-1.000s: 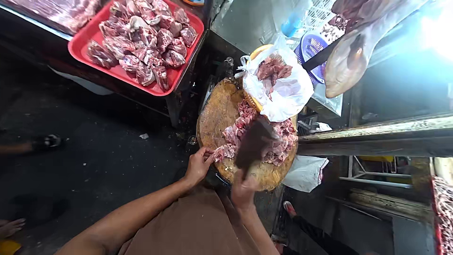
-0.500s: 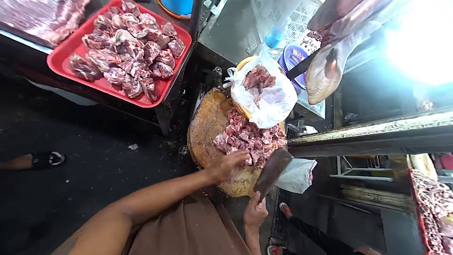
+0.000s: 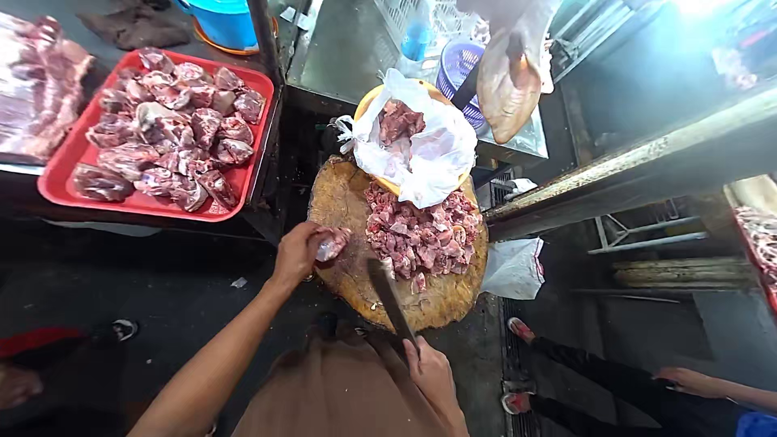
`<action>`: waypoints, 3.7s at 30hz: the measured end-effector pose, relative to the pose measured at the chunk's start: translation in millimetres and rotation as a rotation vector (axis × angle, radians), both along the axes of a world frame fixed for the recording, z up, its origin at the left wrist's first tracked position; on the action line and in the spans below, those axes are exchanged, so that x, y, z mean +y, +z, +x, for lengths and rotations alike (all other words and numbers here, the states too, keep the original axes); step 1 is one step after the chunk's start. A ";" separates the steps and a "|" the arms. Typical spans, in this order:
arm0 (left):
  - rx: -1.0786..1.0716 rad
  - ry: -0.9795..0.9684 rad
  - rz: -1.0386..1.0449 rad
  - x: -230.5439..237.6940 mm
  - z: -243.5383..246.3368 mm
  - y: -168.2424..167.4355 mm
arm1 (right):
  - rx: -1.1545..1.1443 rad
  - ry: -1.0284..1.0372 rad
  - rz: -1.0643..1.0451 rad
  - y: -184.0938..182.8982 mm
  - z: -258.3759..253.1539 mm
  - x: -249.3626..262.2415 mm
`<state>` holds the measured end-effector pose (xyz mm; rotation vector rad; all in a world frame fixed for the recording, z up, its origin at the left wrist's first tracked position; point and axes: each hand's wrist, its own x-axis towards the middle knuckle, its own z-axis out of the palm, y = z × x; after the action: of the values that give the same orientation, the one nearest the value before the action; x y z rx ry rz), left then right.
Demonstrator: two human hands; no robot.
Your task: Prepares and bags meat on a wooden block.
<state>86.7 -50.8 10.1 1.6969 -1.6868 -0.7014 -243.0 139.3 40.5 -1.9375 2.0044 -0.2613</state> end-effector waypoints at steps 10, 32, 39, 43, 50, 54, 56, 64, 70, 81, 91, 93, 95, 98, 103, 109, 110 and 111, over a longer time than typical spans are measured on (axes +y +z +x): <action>-0.064 -0.084 -0.185 77.7 -66.5 -28.0 | -0.138 -0.149 0.055 34.1 26.6 -92.8; -0.027 -0.058 -0.291 79.6 -71.6 -56.0 | -0.562 0.029 -0.609 60.5 80.1 -97.7; -0.058 -0.056 -0.318 97.8 -59.7 -60.8 | 0.020 -0.089 0.251 30.0 57.9 -84.5; 0.033 -0.091 -0.301 108.1 -51.4 -56.7 | -0.413 -0.008 -0.480 72.8 71.5 -100.7; 0.000 -0.158 -0.329 112.5 -58.9 -59.5 | 0.112 0.086 0.157 20.1 79.5 -78.1; -0.073 -0.146 -0.221 88.6 -71.5 -42.3 | 0.084 -0.042 0.271 28.6 64.3 -85.3; -0.031 -0.055 -0.105 67.6 -72.7 -33.8 | -0.057 -0.104 -0.072 28.9 48.8 -79.1; 0.194 0.315 -0.016 17.3 -169.7 -28.9 | -0.035 -0.537 -0.454 -24.3 -11.7 -36.0; 0.240 0.507 -0.035 -33.0 -223.7 -21.6 | -0.015 -0.753 -0.139 -40.4 -16.9 -28.3; 0.398 0.286 -0.022 -25.9 -201.4 -14.4 | 0.013 -0.705 -0.058 -31.3 -15.7 -29.0; 0.398 0.418 -0.157 -7.4 -243.3 -30.6 | -0.323 -0.844 -0.014 -30.9 -30.5 -27.9; 0.286 0.485 -0.205 -21.7 -257.3 -32.4 | -0.357 -0.889 -0.012 -22.1 -43.6 -36.4; 0.244 0.500 -0.215 -25.9 -261.6 -33.8 | -0.272 -0.910 0.006 -1.7 -60.8 -56.8; 0.216 0.530 -0.208 -24.8 -266.9 -29.9 | -0.075 -0.882 0.174 24.0 -92.1 -99.2; 0.215 0.605 -0.223 -30.5 -285.2 -26.8 | 0.031 -0.661 0.398 20.7 -103.4 -161.9; 0.364 0.514 -0.103 -18.4 -261.3 -5.7 | 0.022 -0.580 0.291 18.5 -122.0 -147.3; 0.409 0.479 -0.152 -20.3 -248.4 7.5 | 0.019 -0.598 0.210 16.9 -126.1 -139.0; 0.419 0.435 -0.249 -30.0 -234.3 23.8 | 0.006 -0.621 0.125 12.3 -127.8 -130.6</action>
<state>-147.6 -80.8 33.9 1.5360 -1.0246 -0.5607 -370.8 8.7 52.8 -1.1979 2.5093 -0.2672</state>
